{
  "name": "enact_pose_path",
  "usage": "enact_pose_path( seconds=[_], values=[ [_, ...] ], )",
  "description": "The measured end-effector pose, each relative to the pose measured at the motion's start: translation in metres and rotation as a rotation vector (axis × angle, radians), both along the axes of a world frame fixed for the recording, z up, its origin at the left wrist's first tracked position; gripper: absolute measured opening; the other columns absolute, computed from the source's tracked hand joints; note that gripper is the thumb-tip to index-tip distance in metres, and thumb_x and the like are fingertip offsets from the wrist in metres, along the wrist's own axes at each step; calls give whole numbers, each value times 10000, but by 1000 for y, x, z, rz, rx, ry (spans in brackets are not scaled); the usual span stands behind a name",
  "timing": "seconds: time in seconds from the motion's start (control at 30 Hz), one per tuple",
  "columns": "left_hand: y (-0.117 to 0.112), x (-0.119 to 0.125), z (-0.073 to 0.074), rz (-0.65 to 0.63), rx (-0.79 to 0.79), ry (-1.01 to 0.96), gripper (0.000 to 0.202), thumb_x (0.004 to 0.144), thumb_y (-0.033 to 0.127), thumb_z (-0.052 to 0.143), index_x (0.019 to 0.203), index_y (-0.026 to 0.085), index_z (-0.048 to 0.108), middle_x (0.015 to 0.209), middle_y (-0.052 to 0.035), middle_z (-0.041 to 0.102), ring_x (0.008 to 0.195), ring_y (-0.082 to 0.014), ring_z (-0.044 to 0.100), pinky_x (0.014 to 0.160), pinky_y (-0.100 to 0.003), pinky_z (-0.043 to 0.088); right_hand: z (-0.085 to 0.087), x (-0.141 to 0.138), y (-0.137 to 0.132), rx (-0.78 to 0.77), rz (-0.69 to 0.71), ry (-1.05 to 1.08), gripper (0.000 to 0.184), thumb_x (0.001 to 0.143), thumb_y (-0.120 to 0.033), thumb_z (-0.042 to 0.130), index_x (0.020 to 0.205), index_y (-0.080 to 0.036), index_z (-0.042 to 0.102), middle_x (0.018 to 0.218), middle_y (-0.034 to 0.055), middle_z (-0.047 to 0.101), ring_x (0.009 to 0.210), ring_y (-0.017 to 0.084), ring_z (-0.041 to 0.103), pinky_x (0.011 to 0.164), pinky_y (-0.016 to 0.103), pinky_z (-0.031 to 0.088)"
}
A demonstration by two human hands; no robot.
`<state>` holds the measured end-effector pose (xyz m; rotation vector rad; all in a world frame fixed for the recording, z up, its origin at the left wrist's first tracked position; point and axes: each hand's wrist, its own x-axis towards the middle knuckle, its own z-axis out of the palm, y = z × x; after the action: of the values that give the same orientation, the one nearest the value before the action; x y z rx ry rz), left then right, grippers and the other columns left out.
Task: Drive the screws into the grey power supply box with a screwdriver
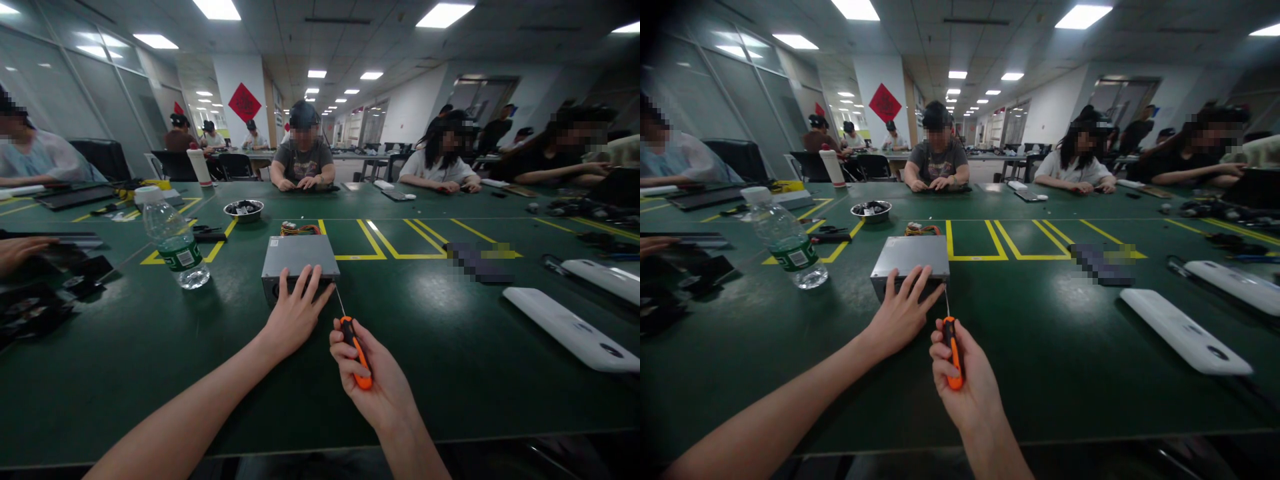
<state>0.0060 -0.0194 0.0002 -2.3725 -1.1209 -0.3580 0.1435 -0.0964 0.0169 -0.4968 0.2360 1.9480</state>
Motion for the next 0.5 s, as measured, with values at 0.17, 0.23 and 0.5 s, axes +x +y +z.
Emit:
enact_pose_path(
  seconds=[0.17, 0.23, 0.5],
  values=[
    [0, 0, -1, 3, 0, 4, 595, 784, 231, 493, 1348, 261, 306, 1443, -156, 231, 1315, -340, 209, 1006, -614, 154, 0, -1, 0, -32, -21, 74, 181, 929, -233, 314, 897, -116, 449, 691, -16, 427, 425, -2, 377, 288, 51, 279],
    [0, 0, -1, 5, 4, 3, 601, 781, 231, 499, 1349, 262, 305, 1440, -151, 241, 1312, -338, 215, 1009, -612, 150, -1, 0, -1, -16, -7, 84, 200, 931, -244, 310, 911, -114, 460, 682, -17, 433, 433, 3, 389, 305, 56, 307],
    [0, 0, 0, 9, 2, 4, 592, 783, 251, 507, 1343, 268, 316, 1445, -140, 235, 1317, -335, 203, 1015, -608, 139, -3, -1, 1, 15, 10, 9, 196, 919, -252, 343, 947, -114, 479, 704, 3, 463, 438, 13, 403, 283, 66, 274]
  ],
)
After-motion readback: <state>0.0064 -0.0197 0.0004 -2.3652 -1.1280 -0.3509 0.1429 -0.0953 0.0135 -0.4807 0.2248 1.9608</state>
